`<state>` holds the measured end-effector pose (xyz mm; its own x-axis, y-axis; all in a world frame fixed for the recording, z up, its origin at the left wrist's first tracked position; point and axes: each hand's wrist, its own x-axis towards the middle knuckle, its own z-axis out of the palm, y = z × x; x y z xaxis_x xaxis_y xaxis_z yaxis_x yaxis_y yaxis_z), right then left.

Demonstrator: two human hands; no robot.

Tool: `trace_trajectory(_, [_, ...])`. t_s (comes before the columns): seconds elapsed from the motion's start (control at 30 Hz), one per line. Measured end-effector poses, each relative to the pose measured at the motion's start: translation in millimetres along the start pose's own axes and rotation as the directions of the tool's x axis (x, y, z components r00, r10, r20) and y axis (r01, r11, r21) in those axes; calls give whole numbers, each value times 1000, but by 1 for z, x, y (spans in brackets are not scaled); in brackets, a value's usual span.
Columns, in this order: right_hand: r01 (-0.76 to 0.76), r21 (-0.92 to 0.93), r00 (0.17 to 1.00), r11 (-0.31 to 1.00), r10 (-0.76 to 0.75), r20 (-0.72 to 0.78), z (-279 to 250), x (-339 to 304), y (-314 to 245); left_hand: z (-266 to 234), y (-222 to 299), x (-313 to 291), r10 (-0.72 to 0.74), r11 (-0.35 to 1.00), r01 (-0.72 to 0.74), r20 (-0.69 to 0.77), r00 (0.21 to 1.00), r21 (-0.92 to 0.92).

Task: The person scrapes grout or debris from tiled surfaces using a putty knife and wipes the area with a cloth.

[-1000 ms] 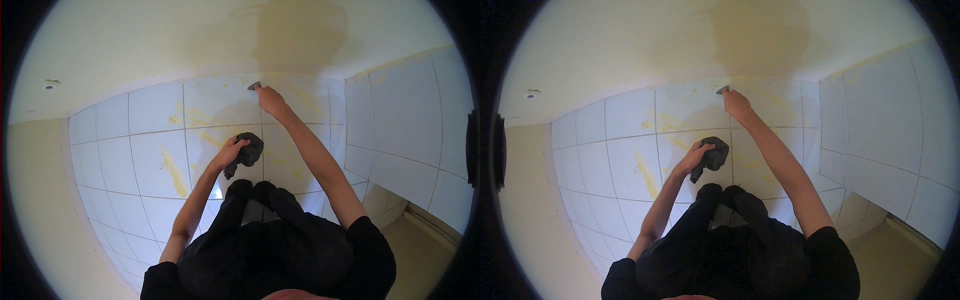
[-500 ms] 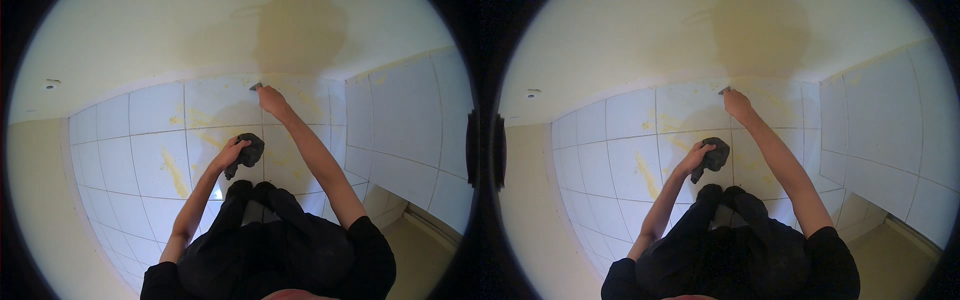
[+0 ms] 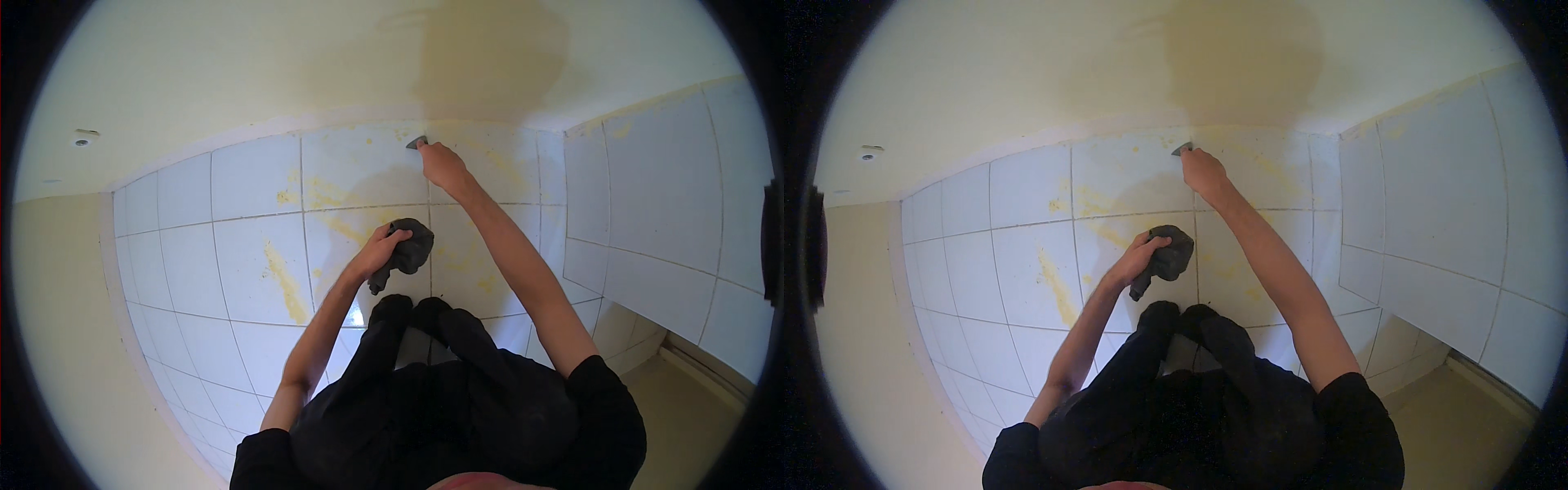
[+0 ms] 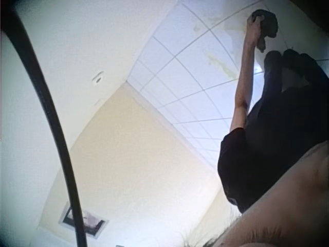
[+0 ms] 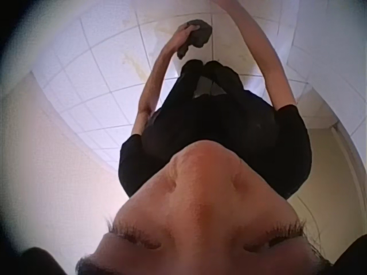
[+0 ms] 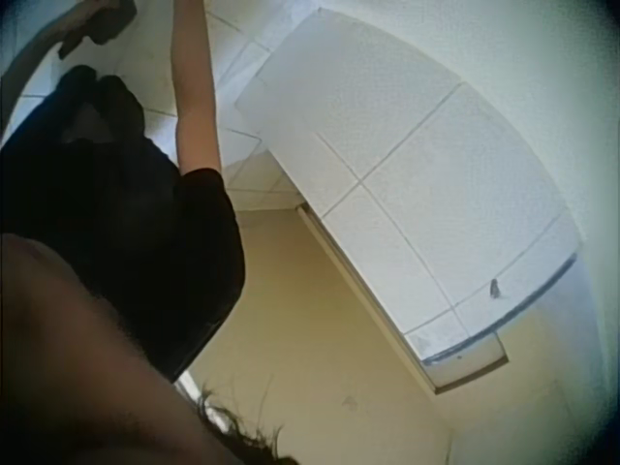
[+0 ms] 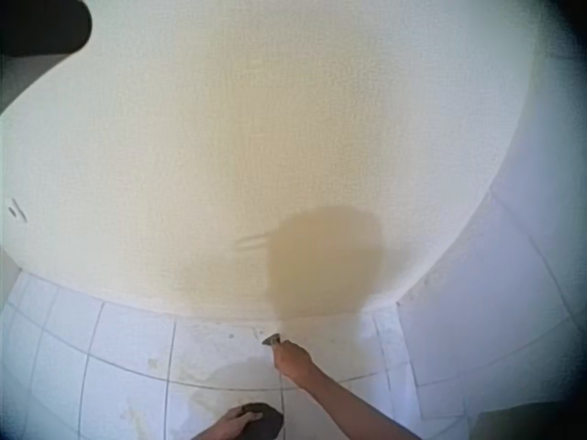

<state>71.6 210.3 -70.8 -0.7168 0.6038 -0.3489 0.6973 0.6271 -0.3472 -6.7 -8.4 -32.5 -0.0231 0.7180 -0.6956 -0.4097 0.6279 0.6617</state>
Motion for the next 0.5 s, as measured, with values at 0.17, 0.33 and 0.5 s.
trace_trajectory(0.17, [-3,-21,1000,1000,3,-18,-1,5,-2,0,1,0,-17,1000,17,-5,1000,-2])
trace_trajectory(0.33, [42,-25,999,999,-41,27,2,10,4,2,3,-3,-15,1000,15,-27,1000,4])
trace_trajectory(0.5, [48,-9,999,999,-48,-12,-1,4,-2,-1,-1,-1,-4,1000,4,-18,1000,-6])
